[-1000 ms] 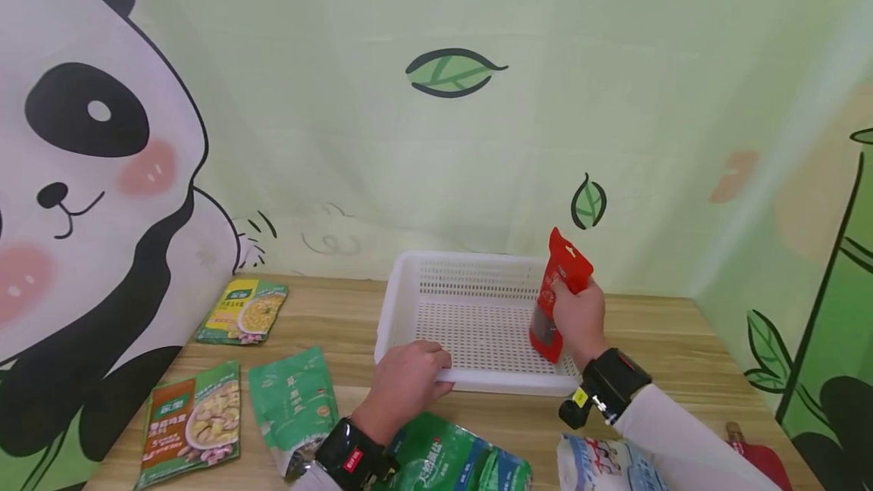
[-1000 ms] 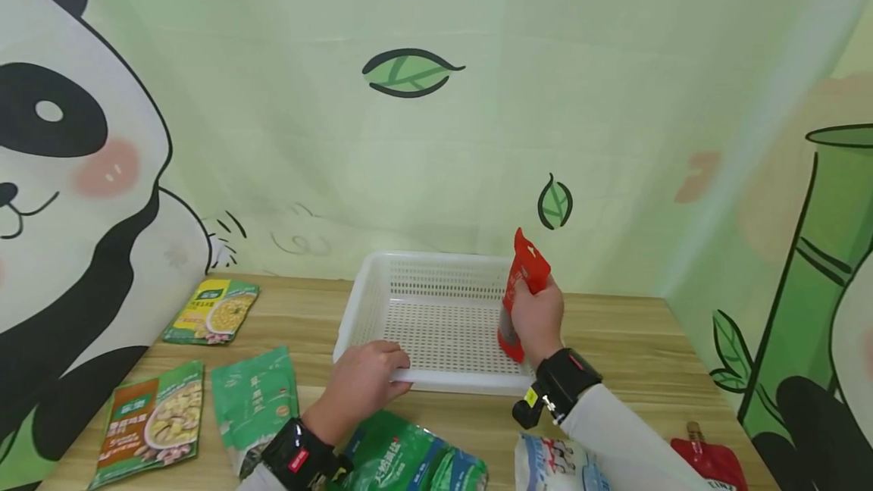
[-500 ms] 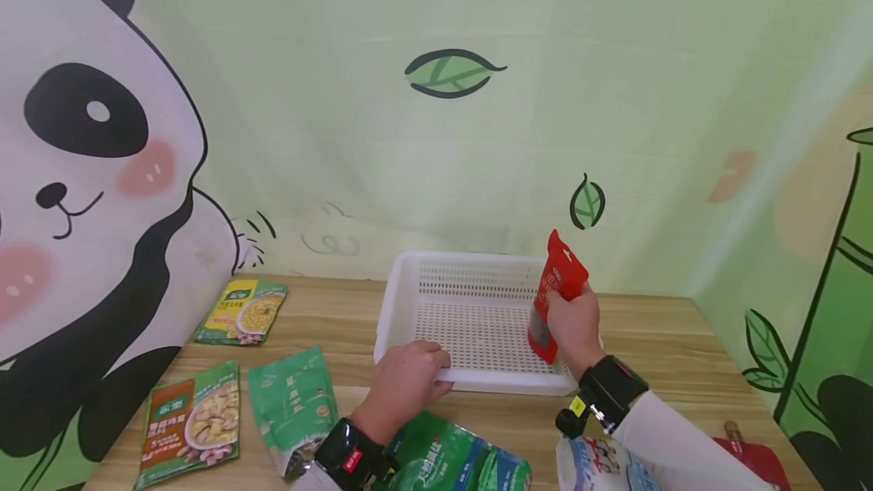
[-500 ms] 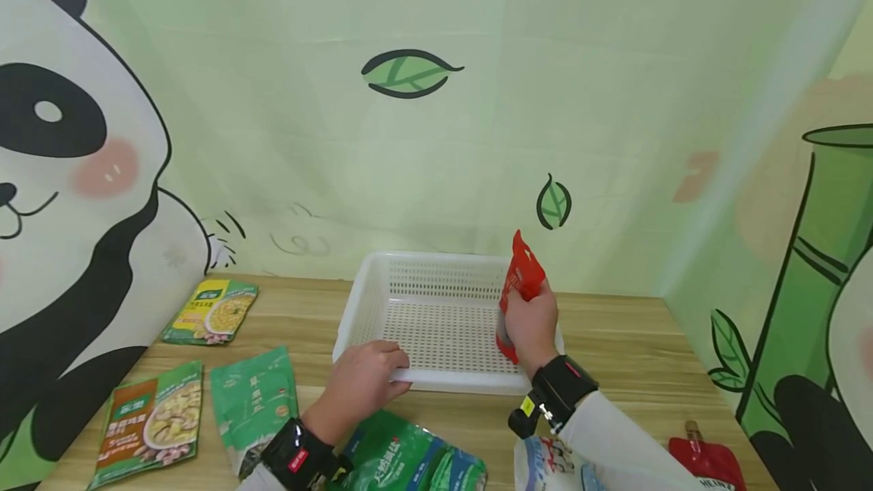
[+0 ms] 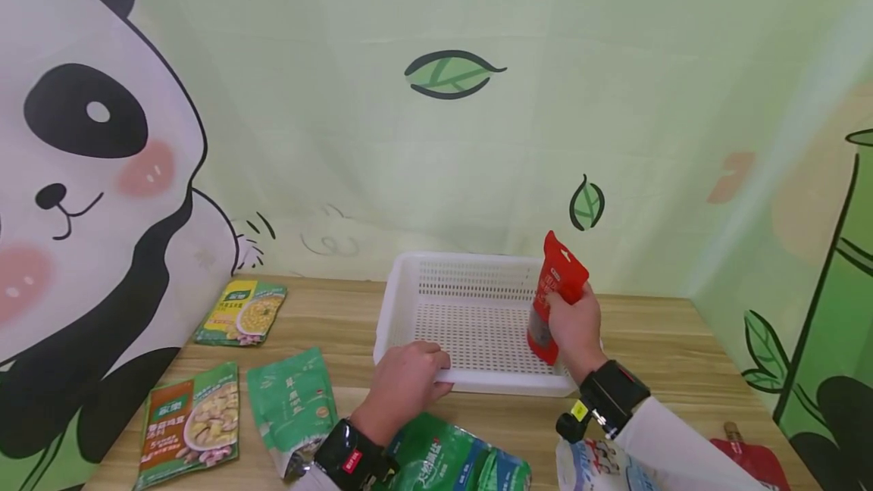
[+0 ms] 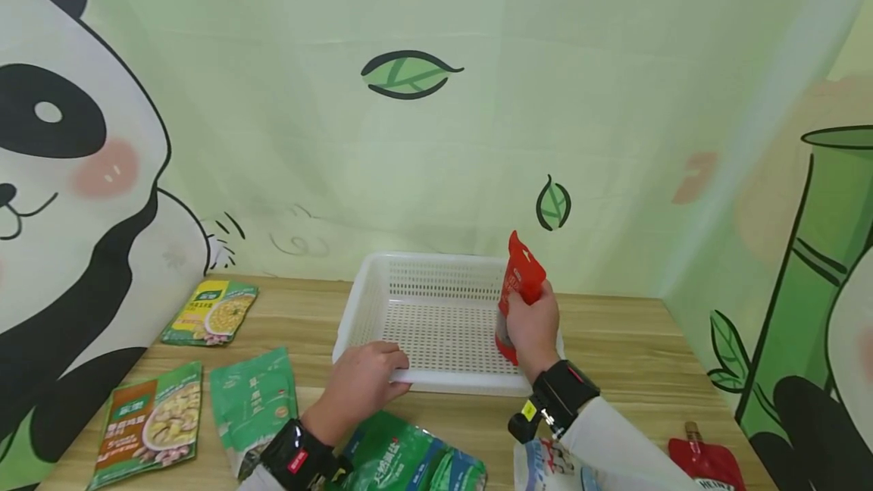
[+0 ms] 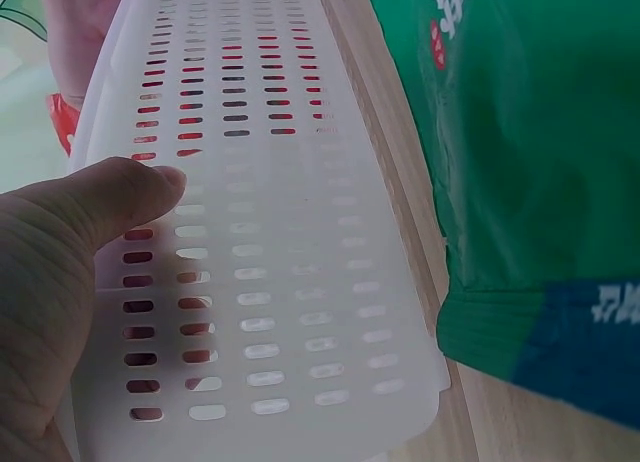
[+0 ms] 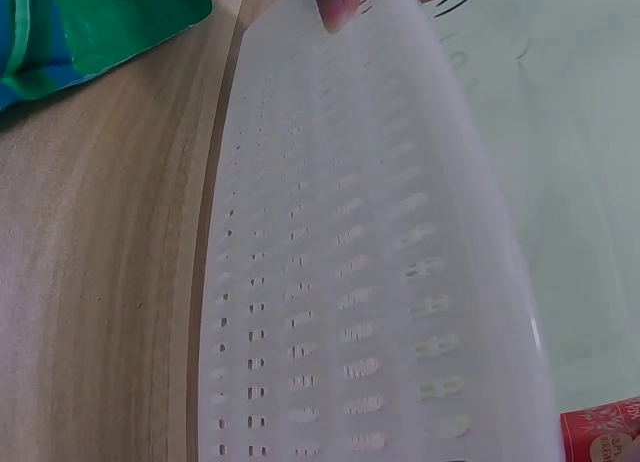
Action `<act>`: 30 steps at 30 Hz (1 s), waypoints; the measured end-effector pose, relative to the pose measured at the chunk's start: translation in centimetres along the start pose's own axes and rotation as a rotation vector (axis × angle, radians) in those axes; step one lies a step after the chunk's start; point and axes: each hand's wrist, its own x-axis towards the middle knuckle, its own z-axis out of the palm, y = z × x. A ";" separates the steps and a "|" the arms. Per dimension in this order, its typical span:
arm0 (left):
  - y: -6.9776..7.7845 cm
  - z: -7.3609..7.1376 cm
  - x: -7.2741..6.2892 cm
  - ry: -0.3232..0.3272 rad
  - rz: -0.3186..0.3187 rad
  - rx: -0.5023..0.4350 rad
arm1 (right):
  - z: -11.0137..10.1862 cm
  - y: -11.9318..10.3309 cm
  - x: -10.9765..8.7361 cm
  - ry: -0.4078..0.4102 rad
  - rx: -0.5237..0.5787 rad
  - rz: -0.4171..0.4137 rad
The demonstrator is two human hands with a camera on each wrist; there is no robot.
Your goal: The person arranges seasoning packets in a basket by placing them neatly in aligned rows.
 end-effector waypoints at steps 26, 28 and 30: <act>-0.1 0.2 -0.1 0.010 0.000 -0.014 | 0.6 0.5 -0.4 -0.033 -0.156 -0.123; 0.0 0.2 0.0 0.013 0.001 -0.015 | 0.6 0.6 -0.4 -0.039 -0.145 -0.118; 0.0 0.2 0.0 0.013 0.001 -0.012 | 0.5 0.5 -0.5 -0.042 -0.145 -0.114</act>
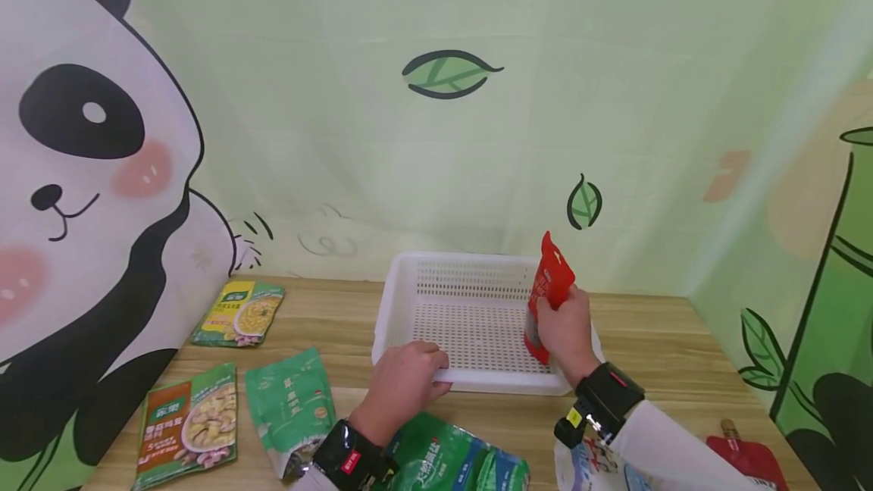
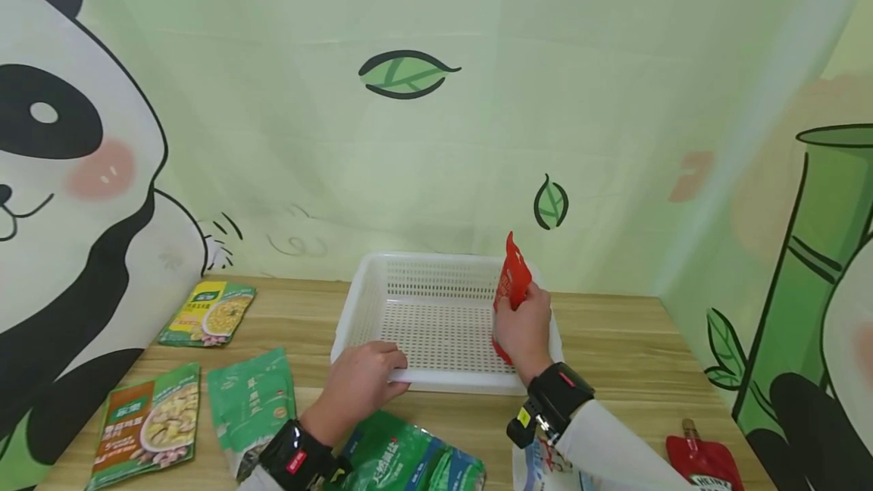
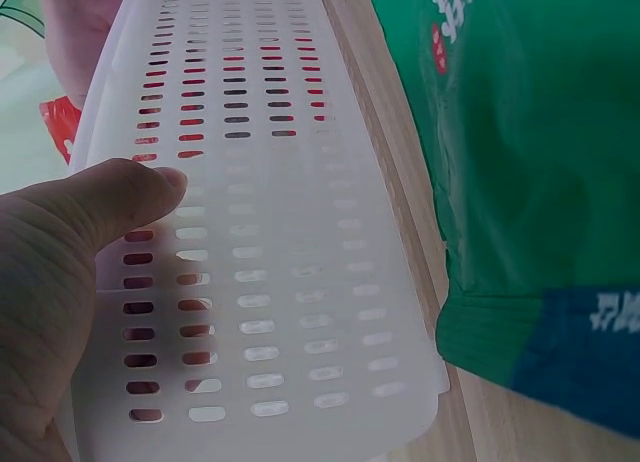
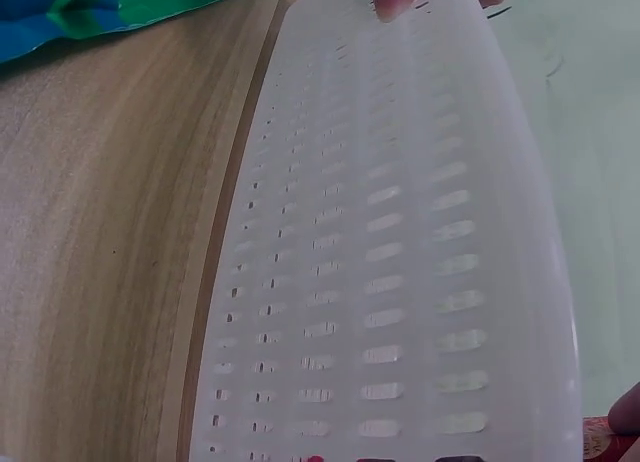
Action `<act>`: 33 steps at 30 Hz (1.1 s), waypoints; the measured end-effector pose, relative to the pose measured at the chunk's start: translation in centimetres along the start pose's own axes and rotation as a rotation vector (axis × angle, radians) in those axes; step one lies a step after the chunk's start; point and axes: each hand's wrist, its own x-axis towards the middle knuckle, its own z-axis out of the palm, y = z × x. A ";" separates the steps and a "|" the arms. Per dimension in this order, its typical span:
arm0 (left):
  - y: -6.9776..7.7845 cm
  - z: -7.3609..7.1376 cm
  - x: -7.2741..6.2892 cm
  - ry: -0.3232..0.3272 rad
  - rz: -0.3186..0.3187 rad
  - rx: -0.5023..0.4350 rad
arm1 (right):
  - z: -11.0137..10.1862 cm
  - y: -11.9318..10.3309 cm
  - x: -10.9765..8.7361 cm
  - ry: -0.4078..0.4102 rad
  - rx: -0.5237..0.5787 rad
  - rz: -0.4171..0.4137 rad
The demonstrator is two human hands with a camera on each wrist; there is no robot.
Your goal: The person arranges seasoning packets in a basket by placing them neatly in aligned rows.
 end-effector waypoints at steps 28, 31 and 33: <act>-0.1 0.3 0.0 0.005 0.002 0.012 | -2.2 -1.5 -3.2 -0.035 0.105 0.124; -0.1 0.3 0.0 0.003 0.002 0.010 | -2.5 -1.5 -4.4 -0.038 0.134 0.097; -0.1 0.3 0.0 0.001 0.000 0.014 | -2.6 -1.4 -5.2 -0.045 0.132 0.050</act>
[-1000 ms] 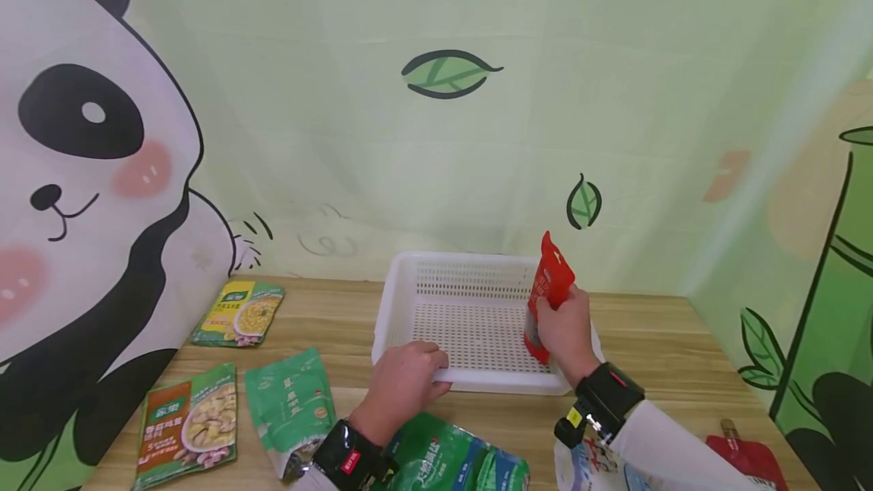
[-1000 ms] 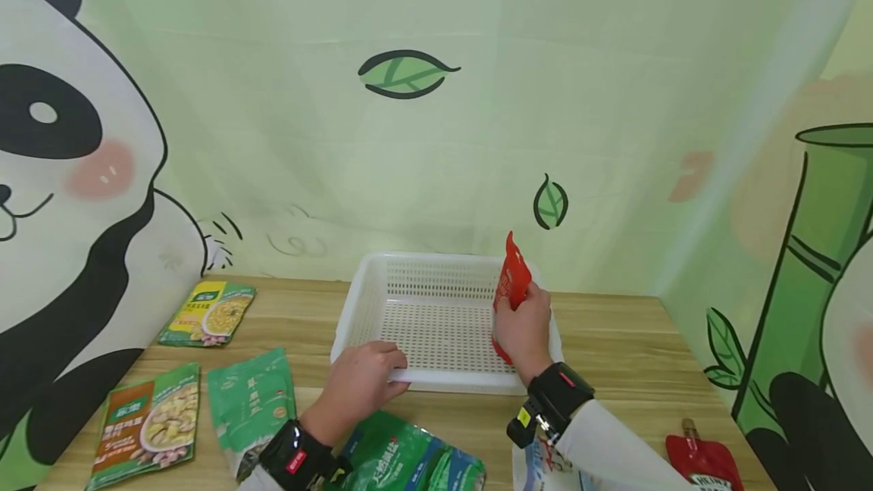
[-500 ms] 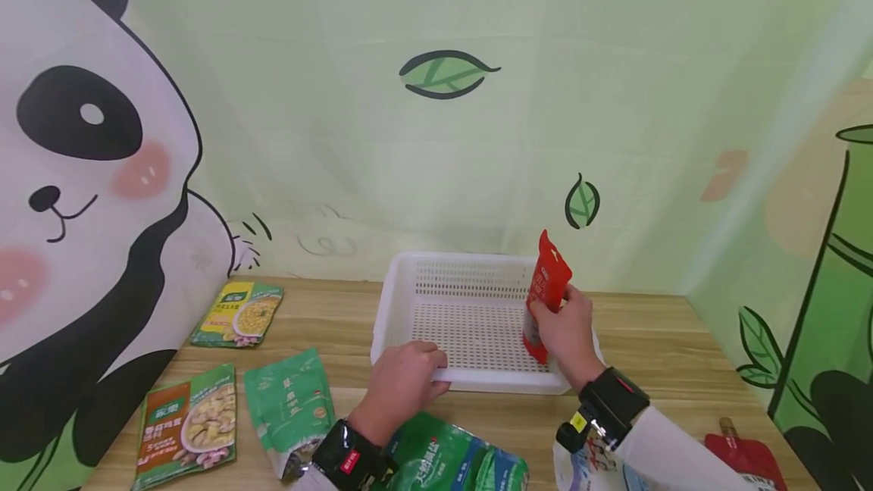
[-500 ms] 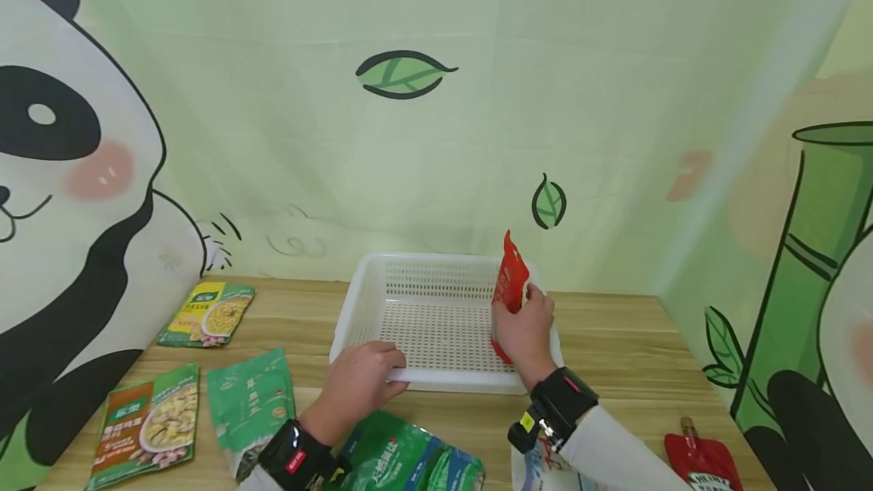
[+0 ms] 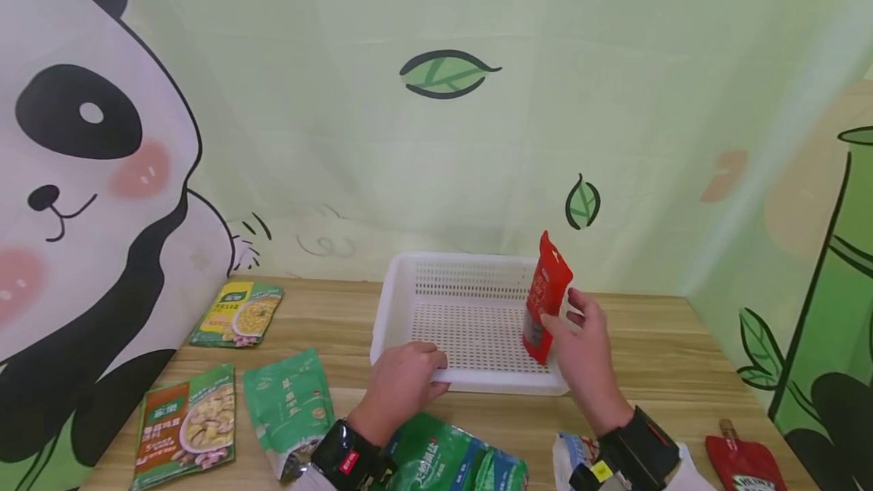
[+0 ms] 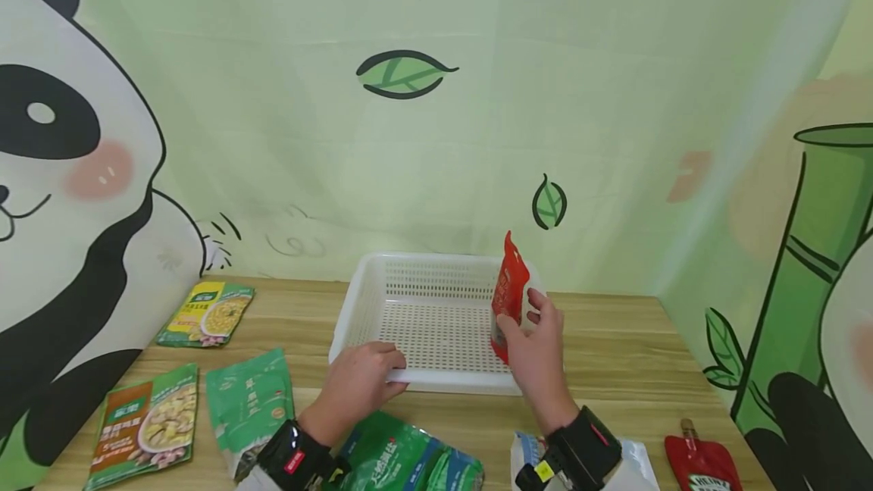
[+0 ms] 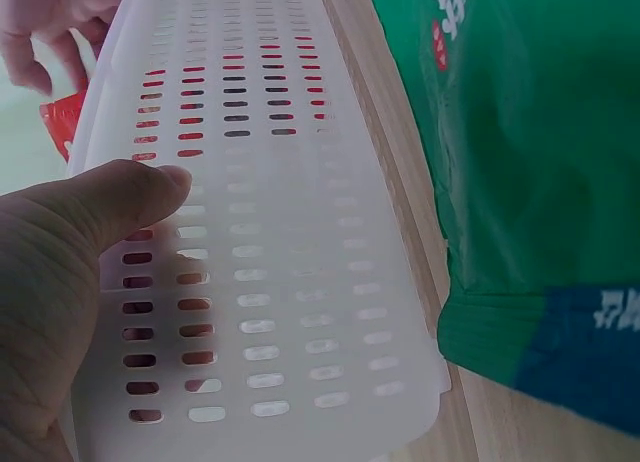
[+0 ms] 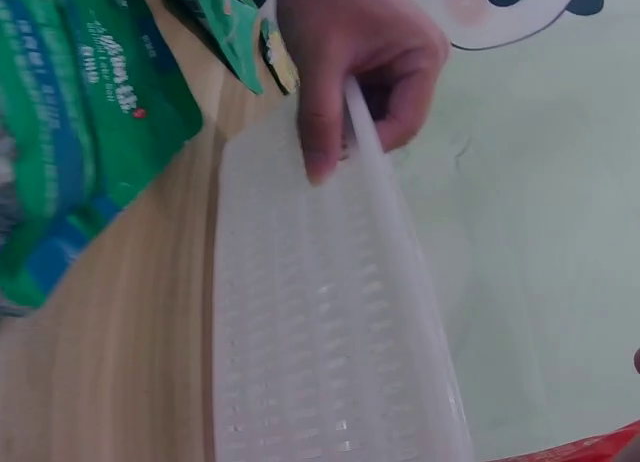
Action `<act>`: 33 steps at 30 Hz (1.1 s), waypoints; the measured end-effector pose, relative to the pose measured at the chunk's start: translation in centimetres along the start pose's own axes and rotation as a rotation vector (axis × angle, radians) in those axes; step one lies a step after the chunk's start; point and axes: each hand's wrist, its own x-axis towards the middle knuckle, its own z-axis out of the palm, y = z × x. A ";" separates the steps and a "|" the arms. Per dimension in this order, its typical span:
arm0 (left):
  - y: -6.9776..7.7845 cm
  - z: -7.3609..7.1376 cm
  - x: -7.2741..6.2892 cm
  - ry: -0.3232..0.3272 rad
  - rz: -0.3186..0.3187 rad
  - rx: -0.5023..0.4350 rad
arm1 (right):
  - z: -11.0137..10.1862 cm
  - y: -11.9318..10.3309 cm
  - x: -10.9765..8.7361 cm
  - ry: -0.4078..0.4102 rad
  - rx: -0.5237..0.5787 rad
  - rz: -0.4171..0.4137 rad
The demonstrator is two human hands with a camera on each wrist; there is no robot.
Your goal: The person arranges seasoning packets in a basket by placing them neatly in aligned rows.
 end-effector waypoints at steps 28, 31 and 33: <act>0.0 -0.2 0.0 -0.023 -0.018 -0.002 | 0.7 -0.2 3.9 -0.018 -0.429 -0.047; 0.1 -0.2 0.0 -0.018 -0.015 -0.003 | 0.8 -0.4 5.7 -0.029 -0.501 -0.037; 0.1 -0.2 0.0 -0.015 -0.008 -0.004 | 0.7 -0.5 6.4 -0.045 -0.516 -0.025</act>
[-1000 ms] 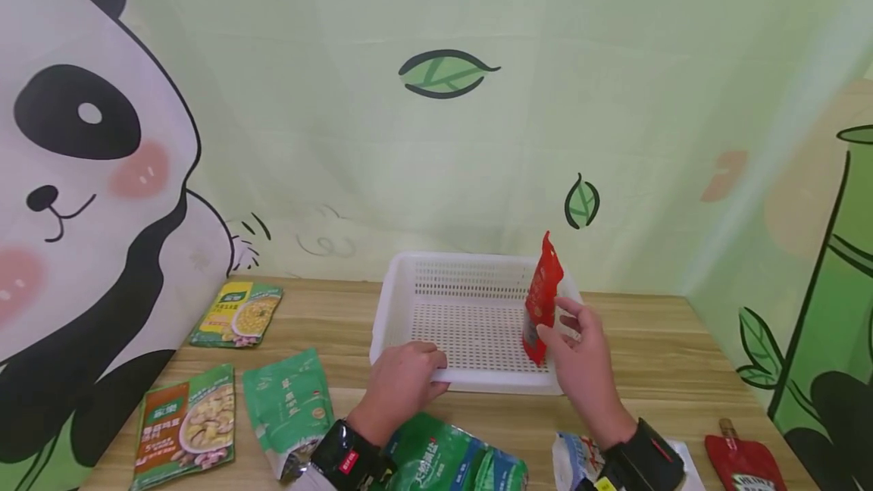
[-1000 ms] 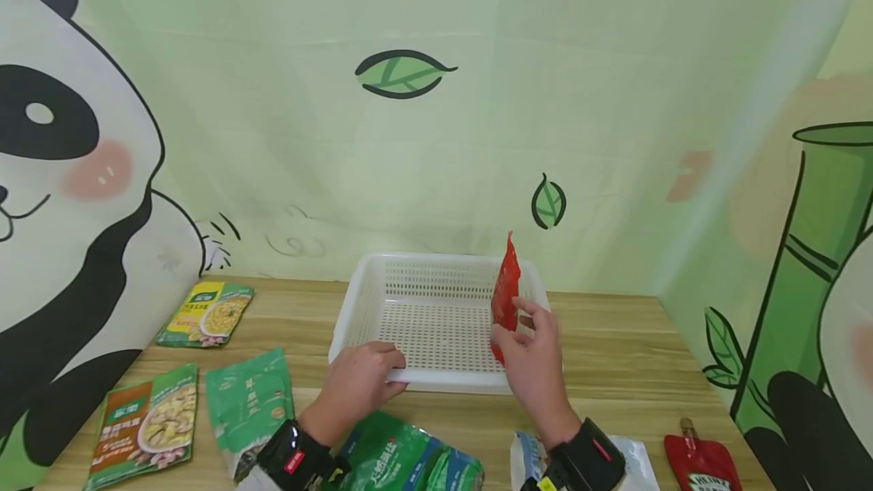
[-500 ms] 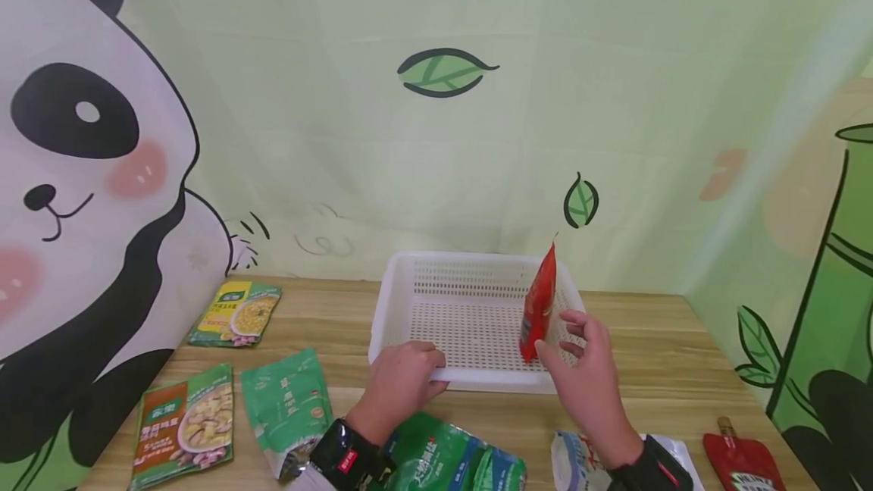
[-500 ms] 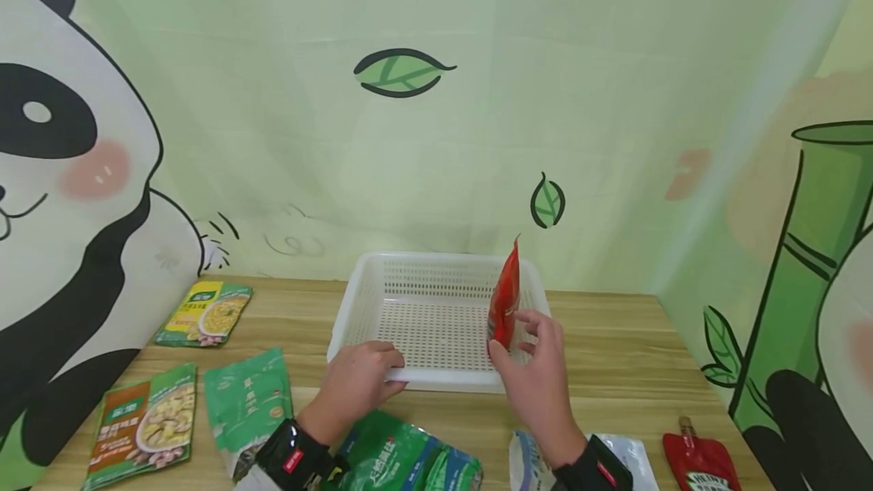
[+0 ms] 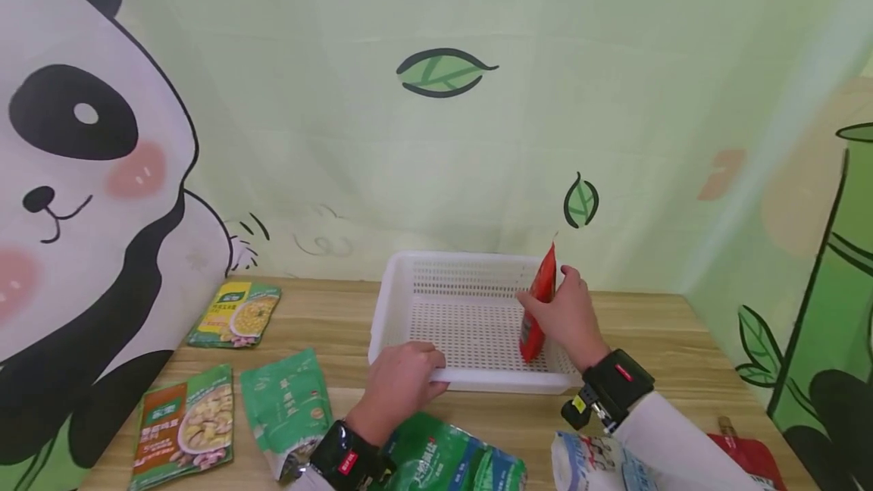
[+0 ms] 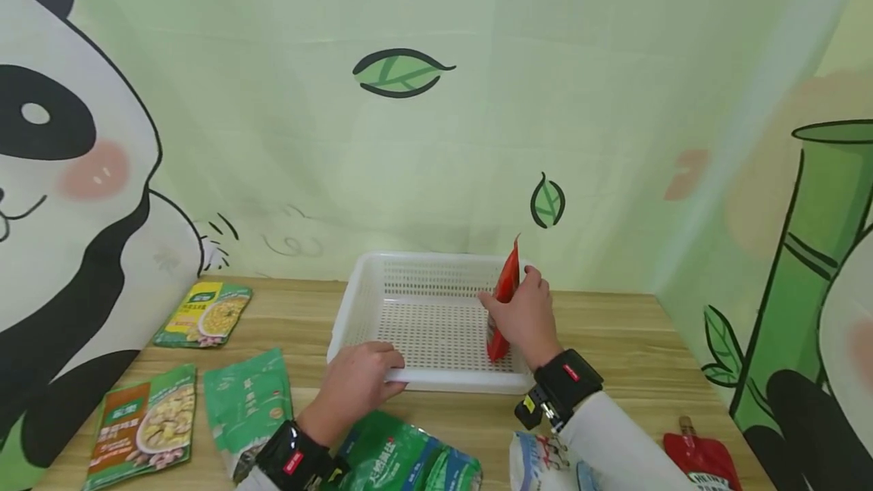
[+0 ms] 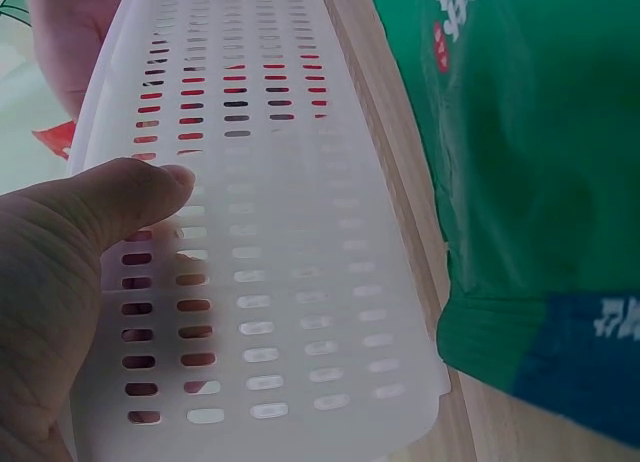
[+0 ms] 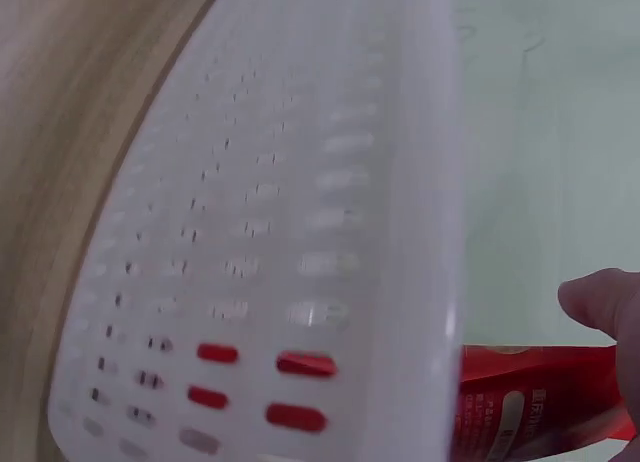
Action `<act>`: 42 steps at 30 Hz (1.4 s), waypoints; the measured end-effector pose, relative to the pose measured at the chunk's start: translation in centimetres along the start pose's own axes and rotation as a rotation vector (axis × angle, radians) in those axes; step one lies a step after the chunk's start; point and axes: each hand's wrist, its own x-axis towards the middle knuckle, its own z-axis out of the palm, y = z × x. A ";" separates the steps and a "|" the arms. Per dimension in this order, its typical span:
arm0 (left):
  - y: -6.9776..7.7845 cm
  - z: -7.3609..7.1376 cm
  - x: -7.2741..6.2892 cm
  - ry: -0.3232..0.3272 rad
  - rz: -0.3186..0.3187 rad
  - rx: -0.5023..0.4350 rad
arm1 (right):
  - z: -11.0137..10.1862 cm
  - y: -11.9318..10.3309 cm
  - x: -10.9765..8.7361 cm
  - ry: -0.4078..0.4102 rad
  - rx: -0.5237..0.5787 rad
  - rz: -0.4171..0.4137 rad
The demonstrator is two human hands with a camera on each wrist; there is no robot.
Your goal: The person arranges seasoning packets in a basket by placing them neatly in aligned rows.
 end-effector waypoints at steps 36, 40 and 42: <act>0.0 0.2 0.1 0.036 0.022 0.002 | -2.7 0.6 -3.0 -0.113 0.030 0.019; 0.0 0.1 0.1 0.039 0.021 -0.008 | -4.3 1.3 -5.5 -0.116 0.092 -0.034; -0.1 0.1 0.0 0.029 0.017 0.001 | -4.7 1.8 -6.7 -0.096 0.114 -0.085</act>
